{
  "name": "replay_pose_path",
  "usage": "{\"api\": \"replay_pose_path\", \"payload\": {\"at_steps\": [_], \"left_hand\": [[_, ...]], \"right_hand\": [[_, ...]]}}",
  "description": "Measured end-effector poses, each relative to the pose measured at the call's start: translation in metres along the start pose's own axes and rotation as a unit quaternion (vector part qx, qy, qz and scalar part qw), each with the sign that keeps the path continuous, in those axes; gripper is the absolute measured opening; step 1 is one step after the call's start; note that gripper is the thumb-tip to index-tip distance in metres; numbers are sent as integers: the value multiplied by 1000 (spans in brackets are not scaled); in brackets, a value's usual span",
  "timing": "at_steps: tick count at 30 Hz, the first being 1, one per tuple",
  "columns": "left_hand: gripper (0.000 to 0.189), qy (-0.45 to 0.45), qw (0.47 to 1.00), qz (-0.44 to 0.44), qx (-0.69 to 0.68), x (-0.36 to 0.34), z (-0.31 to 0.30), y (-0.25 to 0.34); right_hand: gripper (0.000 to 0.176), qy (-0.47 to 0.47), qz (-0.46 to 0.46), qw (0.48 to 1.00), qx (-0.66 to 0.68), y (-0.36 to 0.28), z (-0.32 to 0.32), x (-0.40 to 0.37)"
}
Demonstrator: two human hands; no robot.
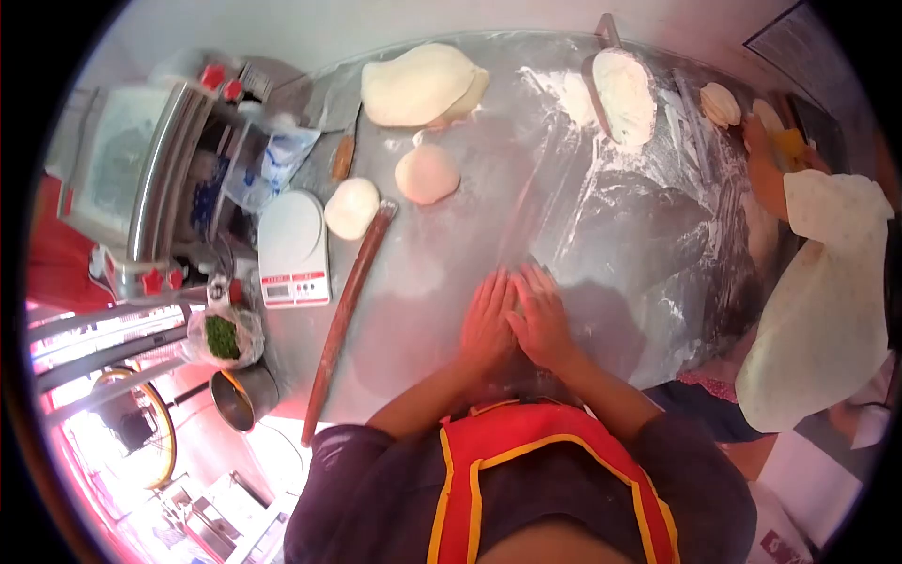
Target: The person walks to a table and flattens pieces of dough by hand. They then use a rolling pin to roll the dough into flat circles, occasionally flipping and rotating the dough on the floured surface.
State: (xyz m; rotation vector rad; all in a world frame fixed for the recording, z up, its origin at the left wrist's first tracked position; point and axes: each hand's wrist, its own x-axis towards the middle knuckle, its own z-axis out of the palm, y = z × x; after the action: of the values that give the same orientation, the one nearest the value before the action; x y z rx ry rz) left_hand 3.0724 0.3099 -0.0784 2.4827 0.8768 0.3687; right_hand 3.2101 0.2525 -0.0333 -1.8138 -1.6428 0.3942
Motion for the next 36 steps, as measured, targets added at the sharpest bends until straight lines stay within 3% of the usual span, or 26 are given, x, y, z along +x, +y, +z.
{"api": "replay_pose_path", "payload": {"at_steps": [2,8,10,11,12,13,14,16,17,19,22,25,27,29,30,31,32,33,35,36], "left_hand": [[61,-13,999,13,37,0,16,-8],[65,-5,998,22,54,17,3,-10],[66,-9,1000,11,25,13,1,-10],[66,-39,999,-35,2,9,-3,-15],[67,-69,994,-83,-25,0,-18,-21],[66,27,993,-106,-52,-24,-35,-35],[66,116,986,-120,21,-57,-47,-53],[77,191,963,-141,130,-126,-79,-109],[71,103,932,-337,87,-137,-129,-88],[54,172,903,-358,163,-200,-122,-131],[40,121,919,-352,130,-228,-133,-150],[35,157,945,-247,147,-229,-130,-144],[34,103,975,-185,68,-225,-131,-131],[33,77,990,-114,34,-204,-135,-95],[32,35,992,-121,12,-182,-140,-69],[32,-9,996,-84,8,-172,-127,-67],[34,32,998,12,60,-157,-121,-53],[36,-27,997,34,57,-139,-113,-42],[40,-141,986,76,48,-110,-100,-27],[44,-151,987,36,40,-104,-104,-24]], "right_hand": [[57,-40,-1,999,21,-3,12,5],[60,9,-34,995,-91,25,45,-3],[56,-45,26,996,-73,16,40,1],[54,-74,54,994,-66,15,36,6],[53,-70,14,996,-53,14,29,15],[52,-68,-22,997,-39,12,21,21],[51,-67,-52,996,-22,9,18,16],[50,-43,-44,997,-54,3,25,-3],[51,-28,-41,996,-70,-1,31,-9],[54,17,41,993,-114,-17,46,-36],[58,53,111,983,-136,-42,67,-66],[65,83,116,987,-68,-41,64,-70],[67,109,124,986,-23,-40,33,-61],[67,80,9,982,-169,-56,-16,-50],[68,63,-48,968,-238,-57,-33,-52],[67,5,-45,974,-222,-45,-40,-60],[66,-51,-42,976,-206,-28,-44,-70],[65,-107,-37,975,-190,-11,-47,-80],[64,-115,6,980,-165,18,-56,-124],[63,-123,25,980,-152,24,-61,-143]]}}
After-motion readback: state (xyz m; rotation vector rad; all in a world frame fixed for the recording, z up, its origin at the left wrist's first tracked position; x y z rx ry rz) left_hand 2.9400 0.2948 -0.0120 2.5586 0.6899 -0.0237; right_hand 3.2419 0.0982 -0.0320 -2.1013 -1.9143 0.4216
